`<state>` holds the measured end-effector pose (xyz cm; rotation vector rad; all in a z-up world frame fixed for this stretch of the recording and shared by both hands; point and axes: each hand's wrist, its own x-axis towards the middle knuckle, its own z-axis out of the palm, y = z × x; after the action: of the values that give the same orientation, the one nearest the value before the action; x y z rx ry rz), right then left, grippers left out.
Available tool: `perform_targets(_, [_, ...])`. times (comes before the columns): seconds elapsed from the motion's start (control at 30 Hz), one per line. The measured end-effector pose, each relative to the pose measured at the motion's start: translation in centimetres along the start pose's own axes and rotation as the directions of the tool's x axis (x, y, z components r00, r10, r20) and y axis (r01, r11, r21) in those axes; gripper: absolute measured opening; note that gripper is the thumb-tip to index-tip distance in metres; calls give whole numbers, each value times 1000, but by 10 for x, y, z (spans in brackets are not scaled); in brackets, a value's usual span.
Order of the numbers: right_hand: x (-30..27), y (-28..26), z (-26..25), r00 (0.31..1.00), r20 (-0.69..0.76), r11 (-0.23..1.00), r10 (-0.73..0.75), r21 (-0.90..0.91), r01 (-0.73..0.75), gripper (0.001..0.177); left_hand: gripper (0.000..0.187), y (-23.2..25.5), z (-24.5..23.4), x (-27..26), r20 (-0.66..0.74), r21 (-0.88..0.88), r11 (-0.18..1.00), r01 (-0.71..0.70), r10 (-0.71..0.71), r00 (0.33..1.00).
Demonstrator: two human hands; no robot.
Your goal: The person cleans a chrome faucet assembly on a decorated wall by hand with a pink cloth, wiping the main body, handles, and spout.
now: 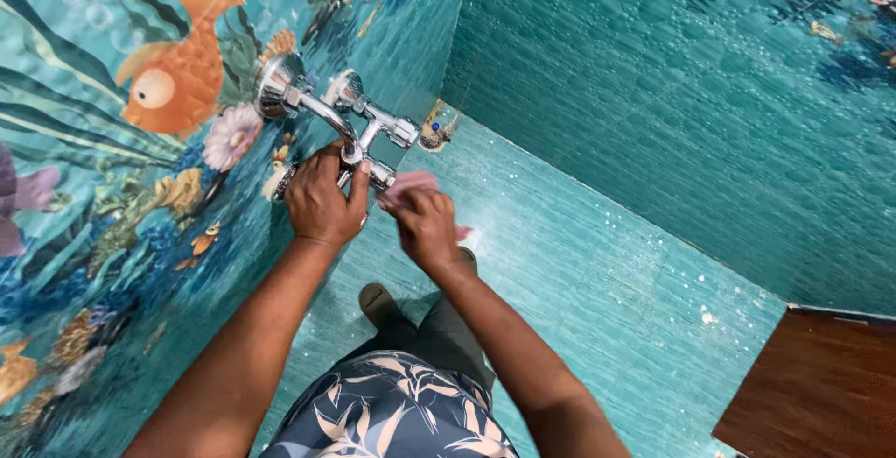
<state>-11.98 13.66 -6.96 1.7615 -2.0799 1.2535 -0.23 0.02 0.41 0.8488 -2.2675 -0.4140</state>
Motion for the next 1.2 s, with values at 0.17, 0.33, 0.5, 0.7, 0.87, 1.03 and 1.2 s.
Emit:
perform_targets(0.17, [-1, 5, 1, 994, 95, 999, -43, -6, 44, 34, 41, -1, 0, -4, -5, 6, 1000, -13, 13, 1000])
perform_targets(0.33, [-1, 12, -4, 985, 138, 994, -106, 18, 105, 33, 42, -2, -1, -2, 16, 15, 1000, -6, 6, 1000])
perform_targets(0.5, [-9, 20, -7, 987, 127, 995, -95, -8, 97, 17, 41, -5, 0, -1, -6, 0, 1000, -20, 20, 1000])
perform_targets(0.7, [8, 7, 3, 992, 93, 996, -83, 20, 82, 24, 40, -2, -2, -2, 2, -6, 1000, -21, 21, 1000])
perform_targets(0.87, [-5, 11, -15, 995, 84, 998, -53, 26, 50, 22, 40, -2, -3, -1, -11, -4, 1000, -13, 13, 1000])
perform_targets(1.03, [11, 4, 23, 999, 38, 999, -29, 20, 28, 23, 41, -2, -3, -2, 0, -9, 1000, -17, 17, 1000])
perform_targets(1.2, [-8, 15, -12, 997, 66, 999, -37, 39, 34, 29, 42, -1, -2, -1, 6, -1, 1000, -10, 10, 1000])
